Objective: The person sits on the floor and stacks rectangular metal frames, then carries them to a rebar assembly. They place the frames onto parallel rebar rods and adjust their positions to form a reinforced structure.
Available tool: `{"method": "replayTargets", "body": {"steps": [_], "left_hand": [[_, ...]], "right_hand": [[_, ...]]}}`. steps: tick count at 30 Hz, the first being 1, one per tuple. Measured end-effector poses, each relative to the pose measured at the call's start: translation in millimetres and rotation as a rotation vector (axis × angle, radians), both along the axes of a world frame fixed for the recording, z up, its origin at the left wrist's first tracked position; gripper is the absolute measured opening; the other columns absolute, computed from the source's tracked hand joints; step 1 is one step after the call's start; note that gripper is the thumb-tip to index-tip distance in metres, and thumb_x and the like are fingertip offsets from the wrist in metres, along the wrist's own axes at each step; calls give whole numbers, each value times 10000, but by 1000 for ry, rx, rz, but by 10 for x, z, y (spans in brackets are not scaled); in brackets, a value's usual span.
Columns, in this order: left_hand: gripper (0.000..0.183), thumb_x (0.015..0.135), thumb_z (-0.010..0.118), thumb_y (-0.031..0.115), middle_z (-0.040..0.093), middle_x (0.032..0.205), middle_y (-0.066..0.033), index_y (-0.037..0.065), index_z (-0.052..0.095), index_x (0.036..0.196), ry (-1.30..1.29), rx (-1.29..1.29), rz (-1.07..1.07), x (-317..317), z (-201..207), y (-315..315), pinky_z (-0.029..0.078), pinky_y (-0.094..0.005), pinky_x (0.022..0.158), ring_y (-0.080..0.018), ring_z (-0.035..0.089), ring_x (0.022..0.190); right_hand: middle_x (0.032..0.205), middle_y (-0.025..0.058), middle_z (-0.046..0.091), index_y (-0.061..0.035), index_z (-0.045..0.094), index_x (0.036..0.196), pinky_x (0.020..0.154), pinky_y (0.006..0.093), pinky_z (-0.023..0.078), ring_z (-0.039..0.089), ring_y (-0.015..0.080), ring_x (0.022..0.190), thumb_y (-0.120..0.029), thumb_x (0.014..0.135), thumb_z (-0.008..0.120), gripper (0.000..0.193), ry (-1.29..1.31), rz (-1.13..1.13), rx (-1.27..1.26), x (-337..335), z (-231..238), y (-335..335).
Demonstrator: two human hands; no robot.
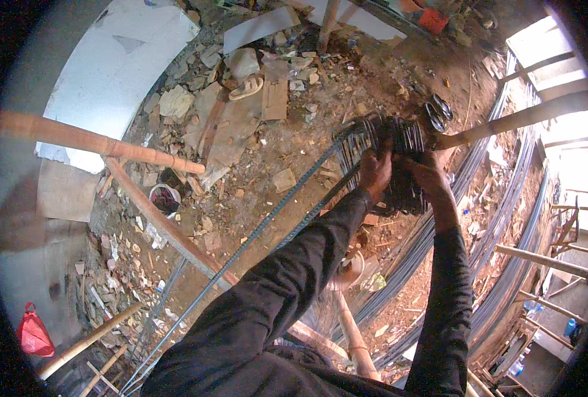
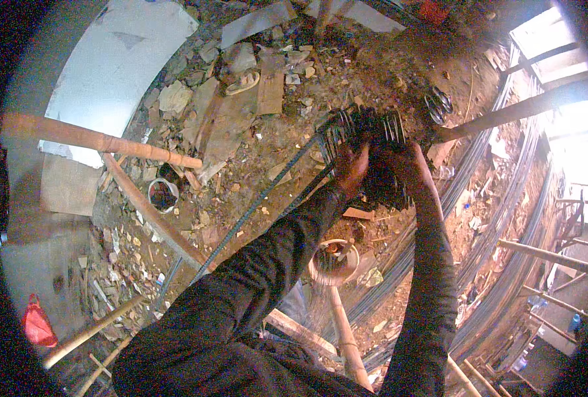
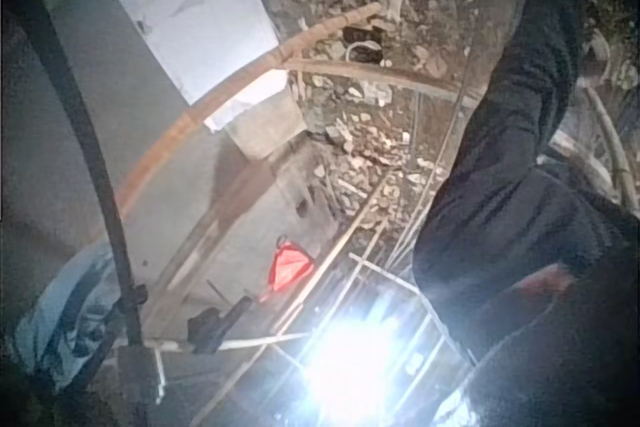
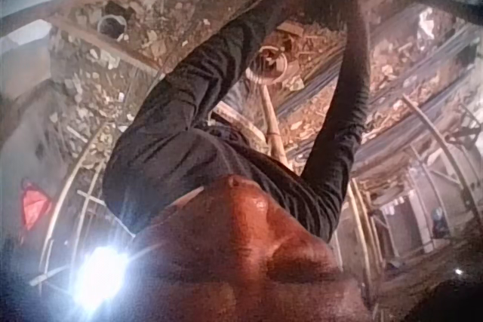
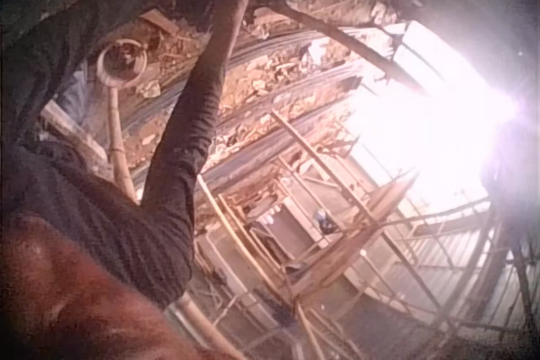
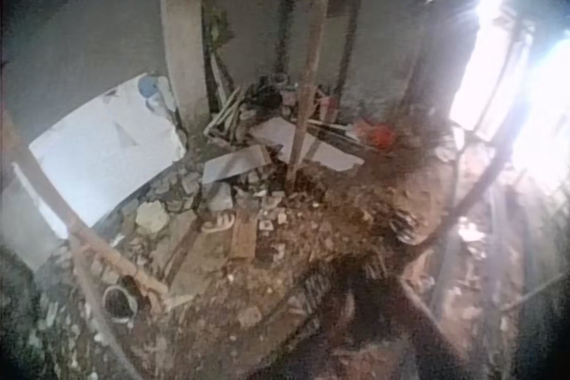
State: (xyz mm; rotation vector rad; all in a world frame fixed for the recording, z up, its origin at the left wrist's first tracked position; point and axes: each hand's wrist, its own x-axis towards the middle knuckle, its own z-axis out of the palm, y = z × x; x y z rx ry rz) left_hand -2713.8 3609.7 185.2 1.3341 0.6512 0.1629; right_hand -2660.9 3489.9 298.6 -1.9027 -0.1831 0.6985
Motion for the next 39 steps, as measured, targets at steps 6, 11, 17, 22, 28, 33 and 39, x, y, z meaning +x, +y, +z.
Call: {"method": "replayTargets", "body": {"steps": [6, 11, 17, 22, 28, 33, 39], "left_hand": [[627, 1020, 621, 552, 660, 1129, -276, -42, 608, 1222, 50, 28, 19, 101, 75, -28, 498, -535, 853, -446, 654, 1016], [623, 1040, 602, 449, 541, 1381, -340, 37, 457, 1484, 150, 148, -225, 91, 12, 162, 504, -560, 959, -507, 603, 1183], [670, 1024, 609, 577, 645, 919, -291, -91, 647, 975, -237, 611, 161, 41, -121, 85, 455, -537, 736, -430, 630, 829], [648, 1015, 627, 589, 628, 959, -240, -57, 627, 974, -109, 29, 43, 41, 43, 129, 460, -484, 747, -339, 607, 862], [647, 985, 657, 617, 630, 1068, -185, -22, 616, 1081, -26, -336, 198, 182, 95, 106, 473, -448, 815, -286, 586, 920], [682, 1015, 580, 635, 659, 1257, -141, 15, 621, 1297, 128, -164, 170, 166, 125, 233, 509, -459, 912, -285, 620, 1090], [637, 1002, 646, 580, 675, 1165, -148, -15, 648, 1230, -89, -425, 72, -214, 486, 430, 487, -432, 867, -222, 619, 1009]], "right_hand": [[1068, 87, 775, 33, 725, 1190, 809, 328, 597, 714, 167, 903, -60, 964, 712, 245, 68, -138, 164, -60, -4, 14], [1090, 102, 776, 37, 714, 1217, 807, 320, 589, 712, 175, 911, -65, 973, 701, 265, 148, -203, 258, -26, 5, 118], [1025, 84, 776, 34, 734, 1163, 740, 335, 573, 685, 165, 841, -75, 971, 691, 226, 5, -213, 60, -55, 32, 247], [948, 63, 771, 40, 745, 1080, 693, 352, 546, 665, 146, 807, -96, 947, 701, 194, -190, -19, -147, 84, -8, 230], [871, 72, 756, 41, 741, 1057, 697, 365, 539, 647, 142, 770, -136, 954, 693, 210, -198, -67, -188, 147, 30, 311], [841, 90, 751, 35, 755, 1001, 705, 382, 539, 648, 145, 764, -158, 957, 691, 208, -158, -61, -244, 161, -19, 285], [836, 50, 745, 29, 747, 935, 685, 379, 535, 623, 153, 716, -161, 974, 687, 203, -230, 248, -244, 335, -236, 238]]}}
